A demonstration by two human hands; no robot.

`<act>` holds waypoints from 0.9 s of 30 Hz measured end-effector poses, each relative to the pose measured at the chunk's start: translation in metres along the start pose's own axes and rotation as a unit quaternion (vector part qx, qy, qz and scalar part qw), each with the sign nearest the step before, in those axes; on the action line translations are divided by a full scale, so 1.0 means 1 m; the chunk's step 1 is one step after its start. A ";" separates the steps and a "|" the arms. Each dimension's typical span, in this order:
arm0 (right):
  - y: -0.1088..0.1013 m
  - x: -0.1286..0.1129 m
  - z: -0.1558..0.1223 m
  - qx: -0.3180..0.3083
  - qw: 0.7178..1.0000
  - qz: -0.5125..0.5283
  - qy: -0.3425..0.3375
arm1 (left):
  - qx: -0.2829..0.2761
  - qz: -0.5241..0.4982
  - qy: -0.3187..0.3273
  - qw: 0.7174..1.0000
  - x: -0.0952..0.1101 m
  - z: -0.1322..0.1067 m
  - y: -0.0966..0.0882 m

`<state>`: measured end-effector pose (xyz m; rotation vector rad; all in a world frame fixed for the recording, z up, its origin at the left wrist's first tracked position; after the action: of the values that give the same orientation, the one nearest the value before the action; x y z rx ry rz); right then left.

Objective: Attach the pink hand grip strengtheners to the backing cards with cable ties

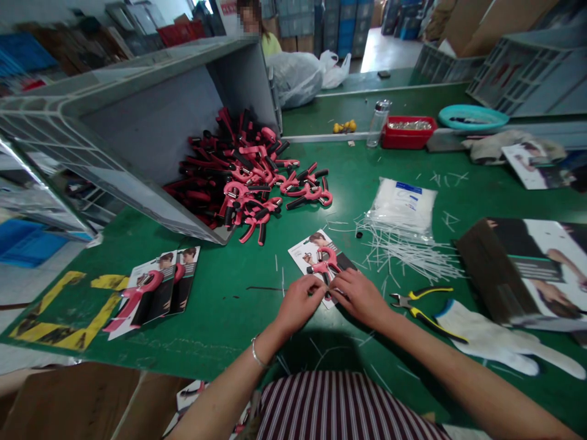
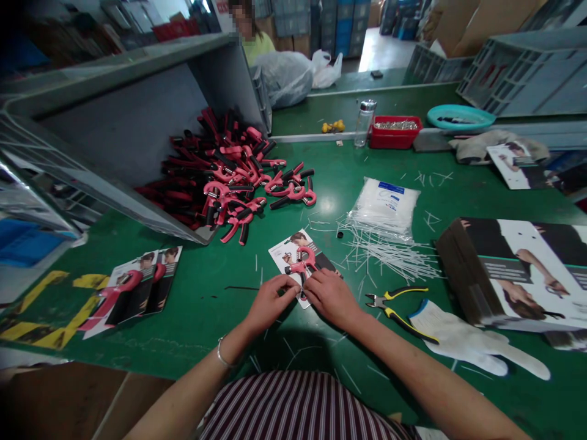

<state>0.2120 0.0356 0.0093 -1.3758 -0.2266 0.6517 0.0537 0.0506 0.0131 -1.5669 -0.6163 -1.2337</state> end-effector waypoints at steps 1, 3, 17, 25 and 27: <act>0.001 0.000 -0.001 0.000 1.000 0.008 0.008 | -0.001 -0.008 0.003 1.000 -0.002 -0.002 0.004; 0.003 0.000 -0.002 0.007 0.999 0.025 0.032 | 0.017 0.009 0.012 1.000 -0.007 -0.005 0.012; 0.004 0.018 -0.028 0.085 0.985 0.072 0.129 | 0.163 0.117 0.008 0.980 -0.028 -0.003 0.006; -0.036 0.123 -0.160 -0.105 0.967 -0.181 0.142 | 0.127 -0.401 -0.225 0.879 -0.044 -0.001 -0.034; -0.036 0.136 -0.169 -0.133 0.962 -0.205 0.124 | 0.059 -0.461 -0.235 0.854 -0.041 0.007 -0.017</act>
<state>0.4186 -0.0325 -0.0211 -1.5914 -0.3948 0.1009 0.0283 0.0706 -0.0174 -1.4942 -1.8872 -1.4213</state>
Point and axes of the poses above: each hand's wrist, its own z-axis towards the middle knuckle, its own y-axis out of the palm, x = y × z, the point moved 4 cm from there along z, towards the middle knuckle, and after that the axes turned 10 degrees about -z, right-handed, at the moved point
